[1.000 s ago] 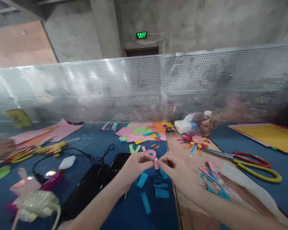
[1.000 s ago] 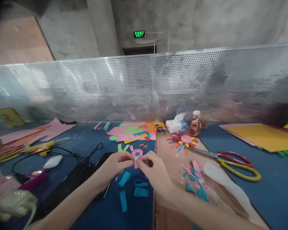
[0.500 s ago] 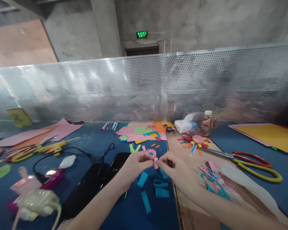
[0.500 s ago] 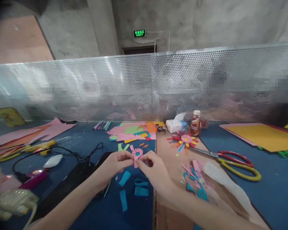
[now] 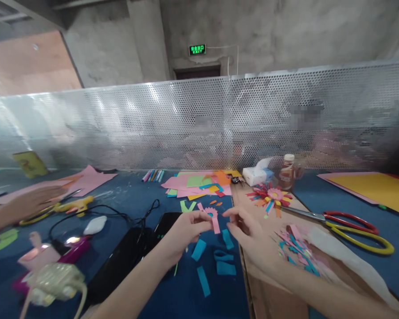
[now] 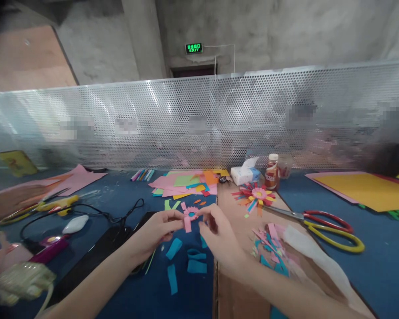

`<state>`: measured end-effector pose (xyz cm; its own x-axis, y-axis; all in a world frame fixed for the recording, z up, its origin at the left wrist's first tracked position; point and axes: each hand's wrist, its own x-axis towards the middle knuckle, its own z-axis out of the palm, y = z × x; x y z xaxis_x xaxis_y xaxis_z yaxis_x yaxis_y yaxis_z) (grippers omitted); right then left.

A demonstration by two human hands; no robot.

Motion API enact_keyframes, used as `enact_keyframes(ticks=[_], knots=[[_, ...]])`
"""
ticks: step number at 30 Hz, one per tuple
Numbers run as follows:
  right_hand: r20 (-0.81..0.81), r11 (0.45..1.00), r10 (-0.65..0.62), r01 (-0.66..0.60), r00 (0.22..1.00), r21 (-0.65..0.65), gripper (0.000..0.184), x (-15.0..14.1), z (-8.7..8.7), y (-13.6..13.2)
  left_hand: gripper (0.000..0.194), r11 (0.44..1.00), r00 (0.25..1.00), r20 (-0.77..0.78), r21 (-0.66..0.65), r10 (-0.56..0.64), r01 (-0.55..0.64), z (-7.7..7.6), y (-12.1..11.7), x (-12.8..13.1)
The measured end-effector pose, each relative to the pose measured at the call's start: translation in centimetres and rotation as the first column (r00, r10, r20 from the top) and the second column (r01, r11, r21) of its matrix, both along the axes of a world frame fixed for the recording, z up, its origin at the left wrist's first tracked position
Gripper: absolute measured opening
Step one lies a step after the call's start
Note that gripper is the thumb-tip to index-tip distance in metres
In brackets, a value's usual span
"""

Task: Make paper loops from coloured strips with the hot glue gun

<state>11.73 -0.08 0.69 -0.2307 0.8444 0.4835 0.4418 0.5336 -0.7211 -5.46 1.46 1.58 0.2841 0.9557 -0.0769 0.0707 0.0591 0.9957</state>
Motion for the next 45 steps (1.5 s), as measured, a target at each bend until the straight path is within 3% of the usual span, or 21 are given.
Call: enact_keyframes(ticks=[4, 8, 14, 22, 31, 34, 40, 45], knots=[[0.165, 0.960, 0.132, -0.168, 0.977, 0.223, 0.028, 0.9, 0.9, 0.2, 0.018, 0.994, 0.994, 0.087, -0.074, -0.071, 0.078, 0.0, -0.1, -0.1], [0.301, 0.898, 0.184, -0.285, 0.936, 0.335, 0.026, 1.3, 0.9, 0.7, 0.022, 0.988, 0.984, 0.149, -0.106, -0.099, 0.116, 0.2, -0.5, 0.1], [0.348, 0.867, 0.169, -0.307, 0.922, 0.393, 0.015, 1.3, 0.8, 1.0, 0.022, 0.980, 0.976, 0.183, -0.139, -0.118, 0.145, 0.2, -0.6, 0.0], [0.367, 0.849, 0.182, -0.334, 0.912, 0.409, 0.014, 1.3, 0.9, 0.6, 0.024, 0.960, 0.964, 0.207, -0.185, -0.169, 0.208, 0.9, -0.7, -0.1], [0.364, 0.746, 0.187, -0.373, 0.913, 0.552, 0.017, 1.1, 1.0, 0.5, 0.021, 0.944, 0.955, 0.229, -0.226, -0.188, 0.240, 1.0, -0.8, -0.3], [0.357, 0.736, 0.184, -0.369, 0.916, 0.567, 0.016, 1.1, 0.9, 0.4, 0.020, 0.941, 0.949, 0.244, -0.224, -0.199, 0.255, 0.8, -0.7, -0.3], [0.279, 0.768, 0.156, -0.294, 0.948, 0.569, 0.014, 0.6, 1.2, 0.1, 0.018, 0.942, 0.919, 0.332, -0.181, -0.212, 0.283, 0.4, -0.3, -0.3], [0.237, 0.801, 0.180, -0.282, 0.955, 0.528, 0.013, 0.4, 1.9, -1.0, 0.018, 0.899, 0.848, 0.423, -0.146, -0.319, 0.412, 0.2, -0.3, -0.2]])
